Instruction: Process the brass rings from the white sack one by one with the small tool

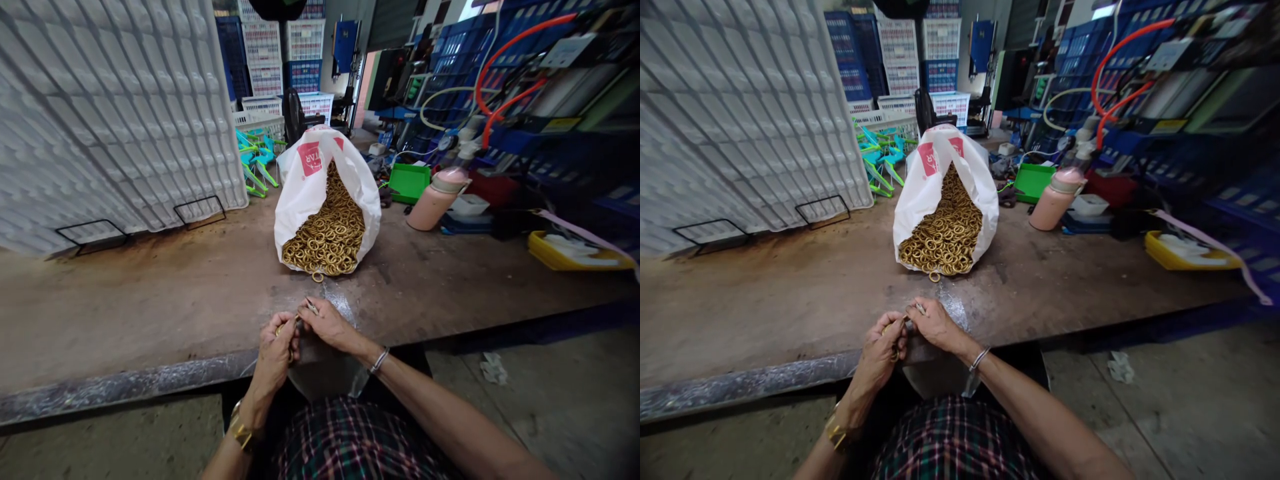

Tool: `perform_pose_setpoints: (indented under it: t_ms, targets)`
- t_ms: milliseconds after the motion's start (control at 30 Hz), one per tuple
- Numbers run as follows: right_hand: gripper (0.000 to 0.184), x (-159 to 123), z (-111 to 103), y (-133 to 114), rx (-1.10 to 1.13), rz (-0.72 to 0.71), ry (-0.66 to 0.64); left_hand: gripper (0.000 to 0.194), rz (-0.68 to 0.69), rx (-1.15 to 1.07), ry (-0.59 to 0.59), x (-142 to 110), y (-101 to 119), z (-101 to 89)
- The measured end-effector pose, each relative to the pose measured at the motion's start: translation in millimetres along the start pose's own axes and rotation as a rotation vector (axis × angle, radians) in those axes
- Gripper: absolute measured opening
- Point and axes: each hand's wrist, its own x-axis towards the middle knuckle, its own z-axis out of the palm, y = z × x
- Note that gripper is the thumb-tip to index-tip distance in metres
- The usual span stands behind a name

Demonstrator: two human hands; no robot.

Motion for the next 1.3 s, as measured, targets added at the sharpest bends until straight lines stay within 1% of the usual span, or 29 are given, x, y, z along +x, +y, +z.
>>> perform_pose_setpoints:
  t_ms: [133,300,433,500,567,633,733,833,967,1167,1300]
  targets:
    - [0.023,0,1,0,-0.048,-0.023,0.013,0.03,-0.014,-0.018,-0.013,-1,2,-0.4]
    - [0.021,-1,2,-3,-0.133,-0.026,0.023,0.033,-0.041,0.017,-0.044,-3,6,-0.5]
    - [0.023,0,1,-4,-0.078,-0.062,0.004,0.032,-0.013,0.001,-0.048,-5,7,1.0]
    - [0.023,1,0,-3,-0.075,-0.059,0.022,0.031,-0.013,-0.023,-0.051,-5,6,1.5]
    - [0.021,1,-1,0,-0.17,-0.058,0.052,0.031,-0.013,-0.043,-0.049,-5,5,1.5]
    - [0.018,-2,-1,3,-0.342,-0.081,0.044,0.032,-0.007,-0.053,-0.039,-4,5,1.1]
    - [0.017,-7,-1,3,-0.605,-0.115,-0.041,0.034,0.0,-0.039,-0.023,-3,3,0.1]
    - [0.022,-11,0,-5,-0.764,-0.086,-0.124,0.034,0.009,0.001,-0.02,-2,1,-0.8]
    - [0.024,-11,0,-13,-0.828,-0.058,-0.155,0.033,0.019,0.034,-0.018,-2,0,-0.8]
    - [0.023,-9,3,-5,-0.83,-0.043,-0.11,0.036,0.03,0.083,0.011,-3,0,1.1]
    - [0.024,-9,3,-7,-0.841,-0.033,-0.126,0.035,0.047,0.102,0.02,-1,-1,0.7]
